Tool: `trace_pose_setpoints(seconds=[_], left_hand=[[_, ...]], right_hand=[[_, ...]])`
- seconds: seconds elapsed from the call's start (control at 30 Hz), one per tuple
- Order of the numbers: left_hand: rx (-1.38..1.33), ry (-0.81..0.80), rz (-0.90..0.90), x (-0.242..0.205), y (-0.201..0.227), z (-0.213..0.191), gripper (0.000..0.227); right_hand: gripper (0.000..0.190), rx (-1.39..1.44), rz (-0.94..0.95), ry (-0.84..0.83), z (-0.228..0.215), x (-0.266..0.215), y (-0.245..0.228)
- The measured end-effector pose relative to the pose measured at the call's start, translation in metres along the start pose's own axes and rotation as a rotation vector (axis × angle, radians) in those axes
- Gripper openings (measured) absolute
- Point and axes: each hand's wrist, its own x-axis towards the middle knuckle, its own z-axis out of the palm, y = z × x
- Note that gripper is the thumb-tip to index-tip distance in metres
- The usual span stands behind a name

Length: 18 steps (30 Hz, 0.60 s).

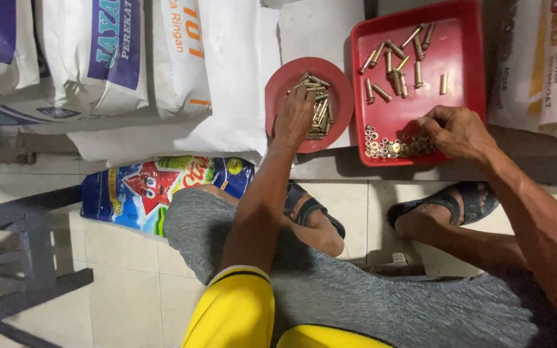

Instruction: Assembling small metal pins and washers by hand in a storage area.

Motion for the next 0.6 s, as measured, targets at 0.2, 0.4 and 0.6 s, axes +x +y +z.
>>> trace_pose_setpoints(seconds=[0.2,0.4,0.6], left_hand=[[-0.034,-0.099,0.058,0.004,-0.002,0.002,0.043],[-0.64,0.0,-0.307,-0.005,0.0,0.014,0.016],[-0.686,0.024,-0.473,-0.008,0.023,-0.05,0.012]], right_hand=[[0.041,0.009,-0.076,-0.016,0.001,0.003,0.021],[0.024,-0.042,-0.137,0.126,0.019,-0.007,0.03],[0.025,-0.17,-0.397,0.254,0.055,0.038,0.075]])
